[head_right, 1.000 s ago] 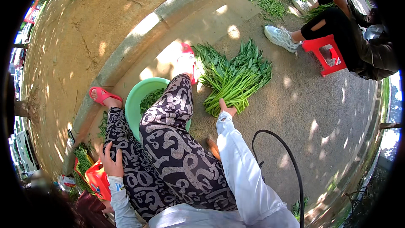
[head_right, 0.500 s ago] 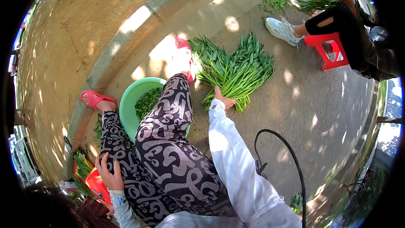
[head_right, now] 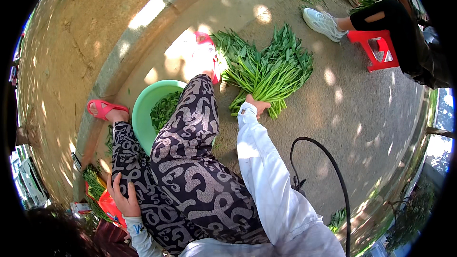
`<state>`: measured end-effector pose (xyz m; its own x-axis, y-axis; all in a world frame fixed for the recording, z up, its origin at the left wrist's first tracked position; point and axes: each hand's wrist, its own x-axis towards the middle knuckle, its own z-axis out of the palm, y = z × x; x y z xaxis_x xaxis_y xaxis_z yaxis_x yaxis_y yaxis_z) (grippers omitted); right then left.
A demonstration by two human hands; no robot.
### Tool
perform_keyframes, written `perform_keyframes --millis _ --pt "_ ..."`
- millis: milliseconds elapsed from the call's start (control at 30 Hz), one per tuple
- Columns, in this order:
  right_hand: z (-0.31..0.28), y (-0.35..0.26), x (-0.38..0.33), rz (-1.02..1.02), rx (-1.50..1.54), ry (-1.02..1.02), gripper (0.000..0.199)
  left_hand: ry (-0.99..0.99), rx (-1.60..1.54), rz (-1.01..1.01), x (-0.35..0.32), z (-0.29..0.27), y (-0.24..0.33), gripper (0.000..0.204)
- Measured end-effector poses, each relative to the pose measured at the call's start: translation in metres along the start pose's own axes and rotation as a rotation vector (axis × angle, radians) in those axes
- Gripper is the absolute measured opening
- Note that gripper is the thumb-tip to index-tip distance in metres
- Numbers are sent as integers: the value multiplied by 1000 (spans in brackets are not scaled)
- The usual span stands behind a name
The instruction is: The person picks leaves from stalks of green leafy vegetables by hand, gathering the leaves into a green bucket while sitting outdoors.
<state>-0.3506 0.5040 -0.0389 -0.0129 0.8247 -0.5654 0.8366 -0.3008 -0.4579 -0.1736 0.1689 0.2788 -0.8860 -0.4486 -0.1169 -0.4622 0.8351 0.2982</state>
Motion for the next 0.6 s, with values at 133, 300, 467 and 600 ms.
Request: perform_keyframes --millis 133,300,467,600 --pt "-17 2 3 -68 -60 26 62 0 -7 19 1 2 -3 38" --pt "-37 9 6 -184 -43 36 47 34 -25 44 -3 3 -11 37" --pt "-64 10 24 -233 -6 -87 49 49 -58 58 -3 4 -16 36" --pt "-86 -18 12 -209 85 -51 41 83 -40 84 -6 4 -20 36"
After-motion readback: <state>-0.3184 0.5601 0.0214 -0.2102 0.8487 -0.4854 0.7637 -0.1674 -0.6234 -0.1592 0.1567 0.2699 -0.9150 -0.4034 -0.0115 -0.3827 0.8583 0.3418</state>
